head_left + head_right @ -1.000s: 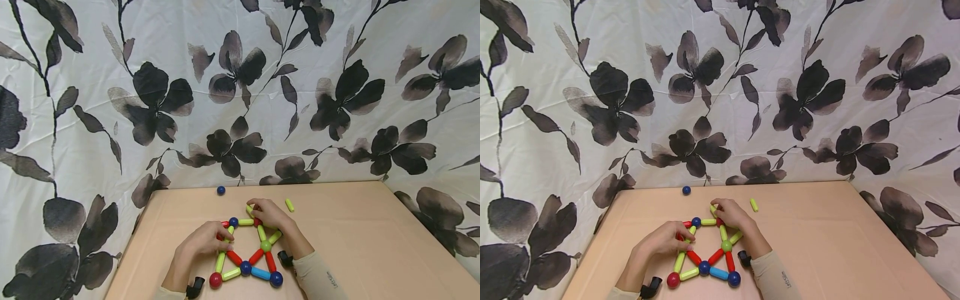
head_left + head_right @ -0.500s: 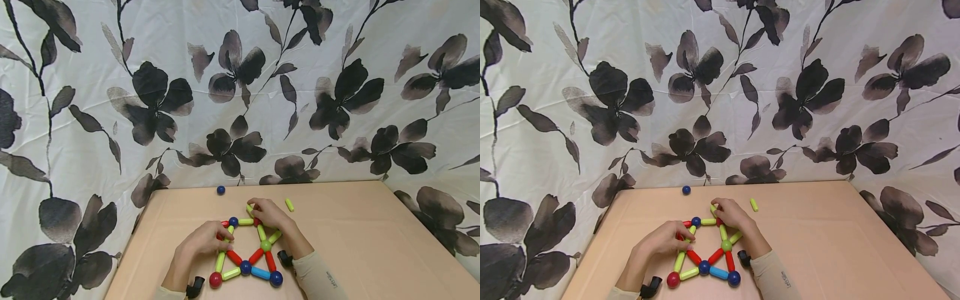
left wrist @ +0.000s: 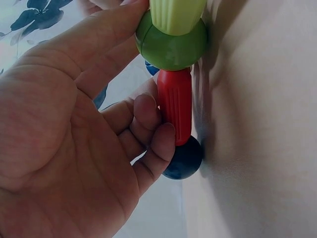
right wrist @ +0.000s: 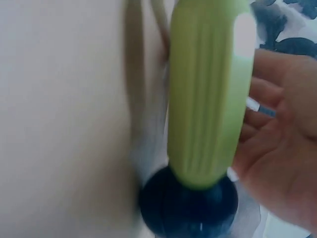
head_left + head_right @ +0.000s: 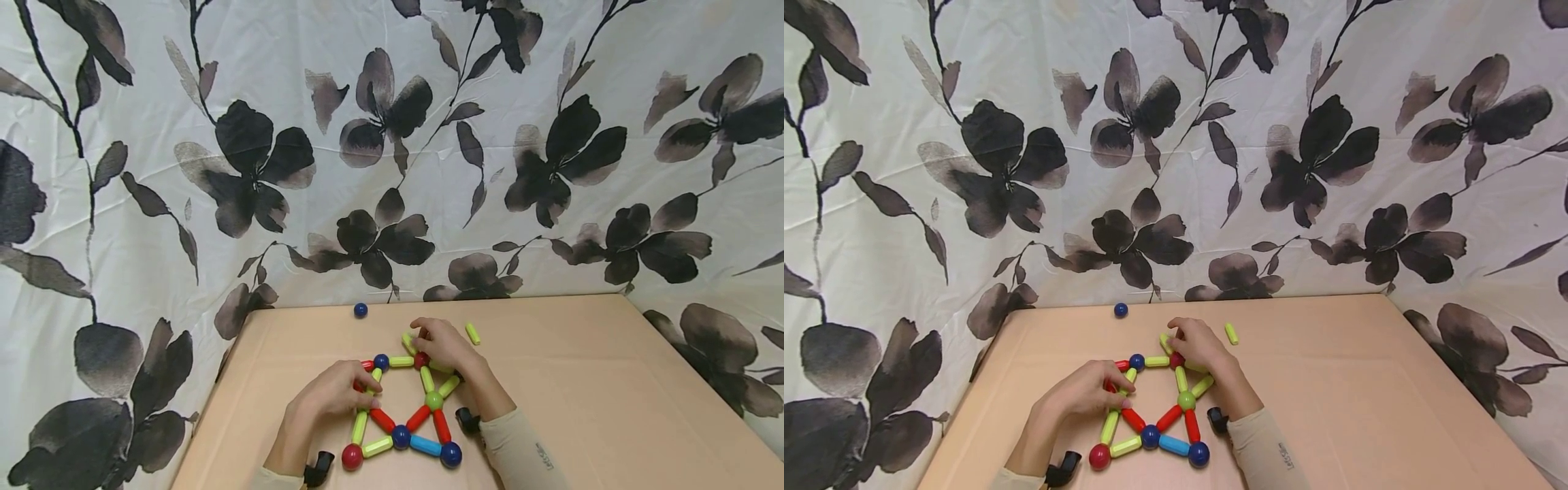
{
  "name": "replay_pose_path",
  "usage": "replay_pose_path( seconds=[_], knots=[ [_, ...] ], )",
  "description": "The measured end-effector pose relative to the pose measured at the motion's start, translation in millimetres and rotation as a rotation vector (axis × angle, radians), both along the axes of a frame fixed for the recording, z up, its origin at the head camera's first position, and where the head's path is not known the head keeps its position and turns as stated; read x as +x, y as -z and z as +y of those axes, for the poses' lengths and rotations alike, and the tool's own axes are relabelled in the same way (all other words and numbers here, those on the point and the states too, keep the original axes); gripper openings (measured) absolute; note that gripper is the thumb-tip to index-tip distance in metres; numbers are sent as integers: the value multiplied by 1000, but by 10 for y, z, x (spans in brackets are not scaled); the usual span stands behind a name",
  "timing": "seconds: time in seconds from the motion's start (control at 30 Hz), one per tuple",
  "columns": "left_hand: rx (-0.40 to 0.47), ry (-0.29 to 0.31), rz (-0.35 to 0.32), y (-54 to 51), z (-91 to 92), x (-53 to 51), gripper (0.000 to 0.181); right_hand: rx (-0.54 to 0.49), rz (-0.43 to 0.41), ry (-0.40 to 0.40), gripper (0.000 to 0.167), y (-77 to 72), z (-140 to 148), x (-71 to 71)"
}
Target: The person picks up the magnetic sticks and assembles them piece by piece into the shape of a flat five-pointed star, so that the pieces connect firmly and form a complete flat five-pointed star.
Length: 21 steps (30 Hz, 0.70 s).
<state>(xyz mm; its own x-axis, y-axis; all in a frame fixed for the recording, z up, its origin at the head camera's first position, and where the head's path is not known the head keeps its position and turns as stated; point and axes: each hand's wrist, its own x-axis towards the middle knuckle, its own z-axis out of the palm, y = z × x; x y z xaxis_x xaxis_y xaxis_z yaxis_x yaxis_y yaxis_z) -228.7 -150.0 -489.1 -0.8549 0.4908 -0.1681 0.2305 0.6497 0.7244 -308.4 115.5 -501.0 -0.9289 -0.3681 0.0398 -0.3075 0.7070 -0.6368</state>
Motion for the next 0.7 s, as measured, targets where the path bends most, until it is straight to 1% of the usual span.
replay_pose_path(
  seconds=[0.17,0.33,0.4,0.57,0.7],
  knots=[
    [6,-14,-10,8,-13,-5,21,9,60,59,38,-109,45,17],
    [10,-12,-10,20,-13,-19,21,16,82,115,38,-203,146,43],
    [14,-11,-12,21,-11,-23,21,15,96,128,41,-229,210,40],
    [16,-13,-17,24,-15,-26,21,24,129,136,47,-233,421,-16],
    [19,-8,-10,23,-22,-29,22,37,141,162,49,-216,571,-50]
  ],
)
